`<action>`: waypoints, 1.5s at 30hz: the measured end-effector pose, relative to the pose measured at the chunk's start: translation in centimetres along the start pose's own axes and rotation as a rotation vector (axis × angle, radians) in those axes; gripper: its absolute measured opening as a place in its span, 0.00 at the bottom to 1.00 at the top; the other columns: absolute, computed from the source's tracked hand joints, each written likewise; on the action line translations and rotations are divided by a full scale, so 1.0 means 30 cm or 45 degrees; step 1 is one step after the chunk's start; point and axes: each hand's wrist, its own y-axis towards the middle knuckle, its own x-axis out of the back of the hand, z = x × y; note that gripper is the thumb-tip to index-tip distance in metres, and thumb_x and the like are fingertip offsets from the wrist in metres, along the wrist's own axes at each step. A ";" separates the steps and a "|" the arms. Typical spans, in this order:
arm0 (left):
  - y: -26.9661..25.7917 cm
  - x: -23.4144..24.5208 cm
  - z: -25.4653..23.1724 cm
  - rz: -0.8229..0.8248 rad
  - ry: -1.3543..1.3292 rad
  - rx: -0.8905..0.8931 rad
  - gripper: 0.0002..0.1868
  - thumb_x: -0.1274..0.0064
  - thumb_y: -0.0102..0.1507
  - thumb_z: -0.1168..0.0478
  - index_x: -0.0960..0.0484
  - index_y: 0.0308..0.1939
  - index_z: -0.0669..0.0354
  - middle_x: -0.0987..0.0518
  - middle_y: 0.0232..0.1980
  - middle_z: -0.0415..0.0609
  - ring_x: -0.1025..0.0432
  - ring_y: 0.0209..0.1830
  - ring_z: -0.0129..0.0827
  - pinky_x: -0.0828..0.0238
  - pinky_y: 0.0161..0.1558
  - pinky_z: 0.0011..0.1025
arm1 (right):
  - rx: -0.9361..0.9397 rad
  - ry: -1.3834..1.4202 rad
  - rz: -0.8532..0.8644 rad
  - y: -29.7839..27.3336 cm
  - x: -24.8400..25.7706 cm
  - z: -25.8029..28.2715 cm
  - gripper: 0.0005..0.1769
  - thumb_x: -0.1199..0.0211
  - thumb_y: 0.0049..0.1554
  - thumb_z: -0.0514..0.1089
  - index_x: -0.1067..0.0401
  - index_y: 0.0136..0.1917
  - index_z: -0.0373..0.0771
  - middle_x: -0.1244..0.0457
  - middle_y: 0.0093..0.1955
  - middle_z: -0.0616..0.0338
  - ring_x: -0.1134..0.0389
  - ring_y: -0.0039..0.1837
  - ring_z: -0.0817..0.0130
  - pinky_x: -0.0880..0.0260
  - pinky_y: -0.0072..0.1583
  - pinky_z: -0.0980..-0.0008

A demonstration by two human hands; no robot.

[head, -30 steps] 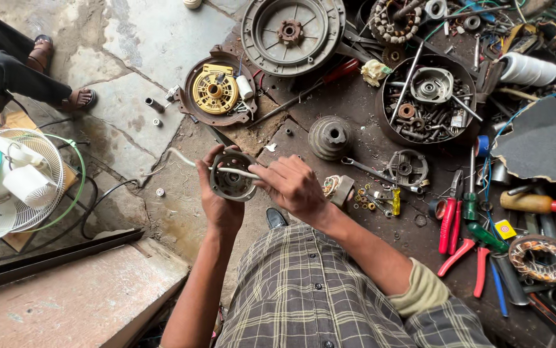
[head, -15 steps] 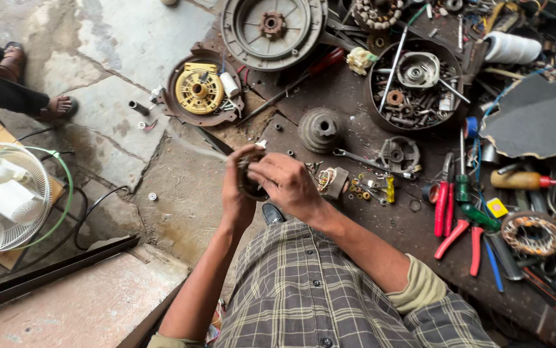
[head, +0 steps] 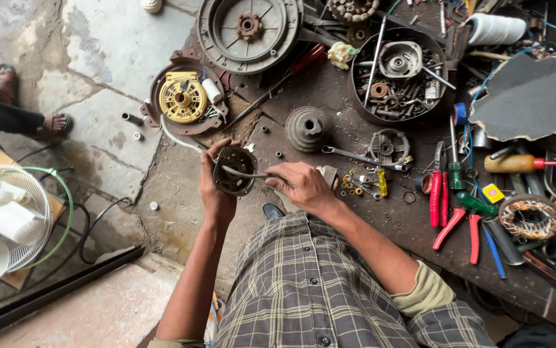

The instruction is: The person disassembles a small cylindrical electrical component using pliers and a wrench, then inserts a wire into the housing and applies glue to secure it. They handle various motor parts and tools on a cluttered workbench.

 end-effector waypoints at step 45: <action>-0.033 -0.121 0.159 0.243 0.287 -0.055 0.24 0.68 0.76 0.49 0.24 0.60 0.62 0.19 0.59 0.54 0.24 0.56 0.35 0.26 0.59 0.35 | -0.402 0.659 0.303 0.036 0.113 0.029 0.15 0.39 0.64 0.50 0.22 0.50 0.35 0.33 0.34 0.59 0.33 0.33 0.74 0.33 0.36 0.74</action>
